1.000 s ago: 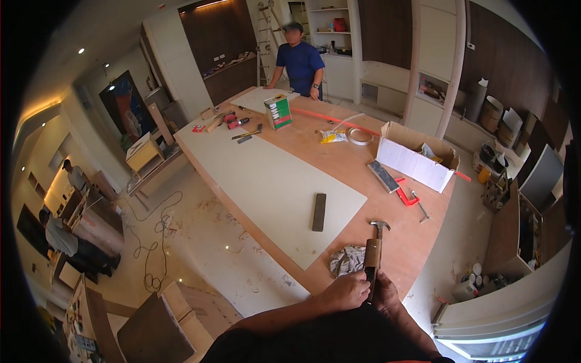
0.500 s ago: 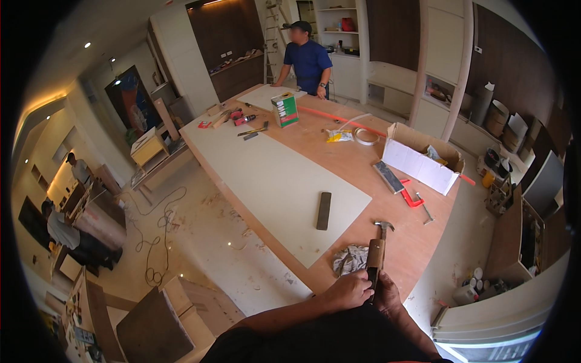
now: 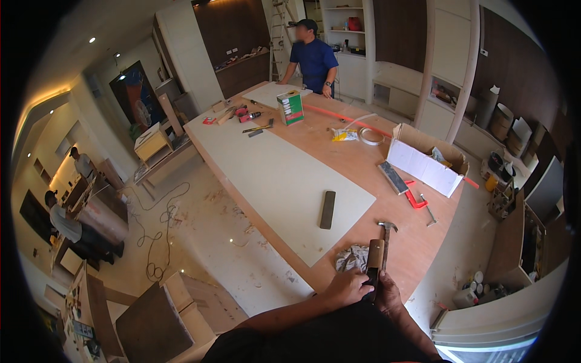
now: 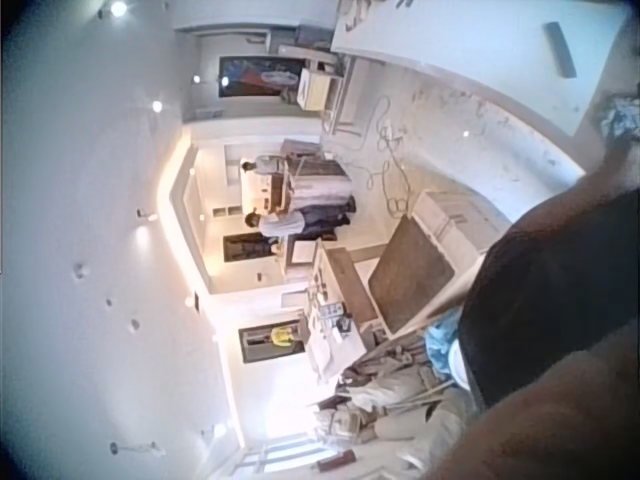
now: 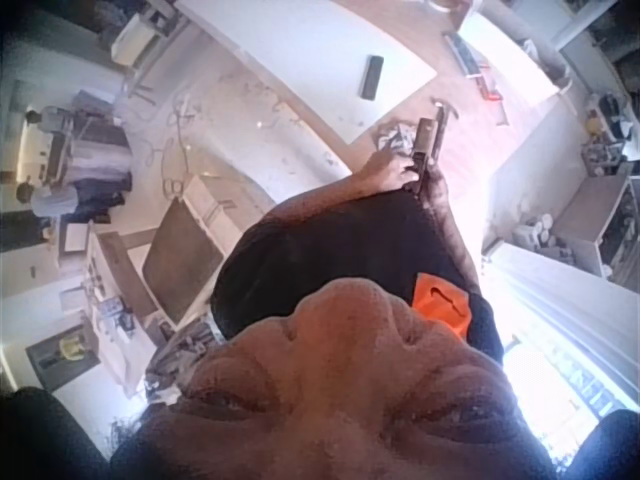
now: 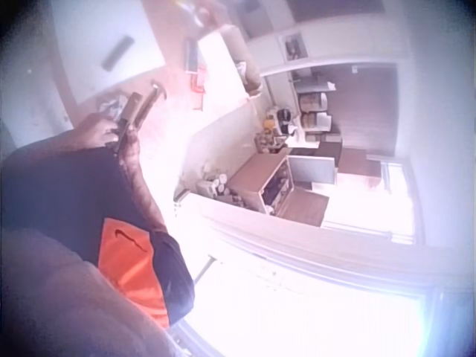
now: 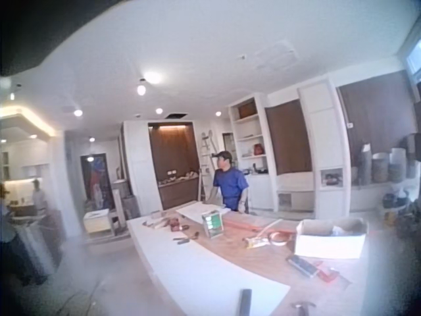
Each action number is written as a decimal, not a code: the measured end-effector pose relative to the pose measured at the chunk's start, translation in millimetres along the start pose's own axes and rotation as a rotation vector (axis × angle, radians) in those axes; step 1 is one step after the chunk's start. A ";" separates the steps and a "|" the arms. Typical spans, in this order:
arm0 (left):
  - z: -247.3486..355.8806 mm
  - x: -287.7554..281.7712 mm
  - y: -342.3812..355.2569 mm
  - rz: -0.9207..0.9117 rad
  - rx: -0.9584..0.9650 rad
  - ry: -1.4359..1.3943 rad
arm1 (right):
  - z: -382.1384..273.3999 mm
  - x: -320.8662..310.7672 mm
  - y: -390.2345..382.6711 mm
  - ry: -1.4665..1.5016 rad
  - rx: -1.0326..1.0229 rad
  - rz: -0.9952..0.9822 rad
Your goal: The person cleans a wooden hand plane by using a small metal blade to scrape off old residue from the wooden body and the metal iron. They wipe the components with a cloth, use a hammer to tap the assembly together, and move the plane across a wooden surface.
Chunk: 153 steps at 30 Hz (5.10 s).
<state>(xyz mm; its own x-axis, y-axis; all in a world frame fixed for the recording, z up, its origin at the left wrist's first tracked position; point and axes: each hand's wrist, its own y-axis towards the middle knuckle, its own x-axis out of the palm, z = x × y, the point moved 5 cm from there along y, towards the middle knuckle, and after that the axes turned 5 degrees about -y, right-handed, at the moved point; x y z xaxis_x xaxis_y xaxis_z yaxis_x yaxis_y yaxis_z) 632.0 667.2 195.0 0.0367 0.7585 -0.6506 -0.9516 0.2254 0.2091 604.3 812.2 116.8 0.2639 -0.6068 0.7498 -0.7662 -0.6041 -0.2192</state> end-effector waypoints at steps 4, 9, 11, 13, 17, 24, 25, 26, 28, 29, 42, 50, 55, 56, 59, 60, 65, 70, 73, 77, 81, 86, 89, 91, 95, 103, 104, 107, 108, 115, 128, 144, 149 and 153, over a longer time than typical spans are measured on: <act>2.7 0.4 0.3 -0.065 0.031 -0.013 | 1.5 -3.8 2.4 0.004 -0.020 0.015; 1.8 4.1 -0.4 0.001 0.080 -0.127 | 5.8 -10.7 3.0 0.026 0.036 0.010; 1.1 4.8 0.4 0.018 0.082 -0.141 | 8.2 -16.1 4.2 0.027 0.043 0.042; -3.3 6.3 1.0 0.038 0.082 -0.154 | 8.2 -16.9 5.1 0.023 0.040 0.031; -20.9 11.1 2.1 0.055 0.023 -0.106 | 7.2 -12.2 5.6 0.001 0.041 0.028; -35.3 9.8 0.6 0.037 -0.203 -0.162 | 8.4 -10.7 7.1 -0.046 0.072 0.014; -40.2 11.0 0.2 0.041 -0.207 -0.161 | 9.2 -14.1 8.9 -0.066 0.049 0.038; -47.1 13.2 -0.2 0.044 -0.234 -0.178 | 9.5 -16.9 9.6 -0.085 0.027 0.061; -51.0 12.5 -0.6 0.062 -0.271 -0.191 | 9.1 -21.5 10.7 -0.100 0.019 0.048; -50.6 14.2 -0.2 0.051 -0.263 -0.211 | 7.7 -23.8 11.8 -0.112 0.003 0.041; -47.2 6.6 1.7 0.062 -0.220 -0.187 | 0.1 -5.5 9.0 -0.214 0.068 0.000; -44.7 16.2 3.9 0.034 -0.145 -0.145 | 9.6 -22.9 12.3 -0.081 0.091 0.028; -42.2 13.2 8.4 -0.027 -0.158 -0.149 | 6.8 -14.1 12.5 -0.017 0.086 0.039; -41.9 13.5 10.1 -0.031 -0.154 -0.146 | 5.9 -14.8 12.7 -0.012 0.084 0.046; -43.9 11.4 12.7 -0.013 -0.129 -0.118 | 5.9 -16.2 16.2 -0.004 0.089 0.067; -43.7 11.6 12.4 -0.020 -0.152 -0.119 | 6.4 -18.0 15.5 0.001 0.095 0.080; -34.5 6.7 12.1 0.001 -0.201 -0.068 | 2.6 -27.2 12.1 -0.109 0.025 0.089; -50.4 22.4 11.5 -0.025 -0.180 -0.087 | 2.9 -34.4 9.1 -0.171 -0.031 0.191; -49.5 31.4 16.0 -0.161 -0.312 -0.198 | -3.1 -35.1 1.0 -0.148 0.060 0.196; -83.6 65.7 34.2 -0.156 -0.382 -0.634 | -21.4 -37.0 -18.8 -0.034 -0.004 0.335; -144.0 126.0 76.5 -0.125 -0.382 -0.324 | -27.5 -68.0 -40.3 0.019 -0.087 0.368; -117.7 170.6 111.2 -0.135 -0.203 0.005 | -9.1 -117.7 -95.3 0.121 -0.154 0.577; -128.7 193.6 106.3 -0.119 -0.220 0.087 | 4.2 -134.3 -118.3 0.170 -0.150 0.635; -113.8 189.5 107.2 -0.117 -0.178 0.088 | 7.4 -133.2 -129.8 0.186 -0.164 0.687; -117.4 182.4 117.2 -0.235 -0.574 0.061 | 19.9 -150.9 -128.9 0.232 -0.176 0.634; -157.3 153.3 138.3 -0.147 -0.681 -0.075 | 12.7 -154.1 -115.4 0.235 -0.177 0.657; -164.3 145.7 135.5 -0.085 -0.772 -0.167 | 10.6 -153.0 -112.5 0.222 -0.163 0.641; -153.8 122.6 120.2 -0.181 -0.720 -0.470 | 1.8 -142.8 -109.9 0.219 -0.127 0.612; -144.8 115.5 111.9 -0.132 -0.667 -0.552 | 1.0 -141.5 -108.6 0.213 -0.148 0.598; -130.2 67.6 29.4 -0.011 -0.322 -0.829 | -51.6 -93.6 -76.9 0.071 -0.200 0.450; -42.0 -17.3 -0.6 0.211 -0.018 -1.020 | -109.2 -49.8 -36.3 0.021 -0.269 0.394; -2.2 -21.4 19.0 -0.075 0.393 0.024 | -117.4 -32.9 -35.5 -0.157 -0.250 0.342; 7.7 -25.2 16.4 -0.027 0.421 0.064 | -120.8 -31.8 -42.0 -0.170 -0.260 0.366; 6.7 -20.6 18.0 -0.083 0.446 0.174 | -122.2 -26.3 -43.7 -0.147 -0.256 0.289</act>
<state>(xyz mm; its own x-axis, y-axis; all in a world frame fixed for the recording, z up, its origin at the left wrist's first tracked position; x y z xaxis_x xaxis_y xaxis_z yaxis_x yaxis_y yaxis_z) 616.2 659.7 217.0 0.0196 0.6220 -0.7827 -0.7228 0.5497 0.4187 559.3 917.8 183.0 0.0828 -0.8110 0.5792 -0.9373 -0.2608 -0.2313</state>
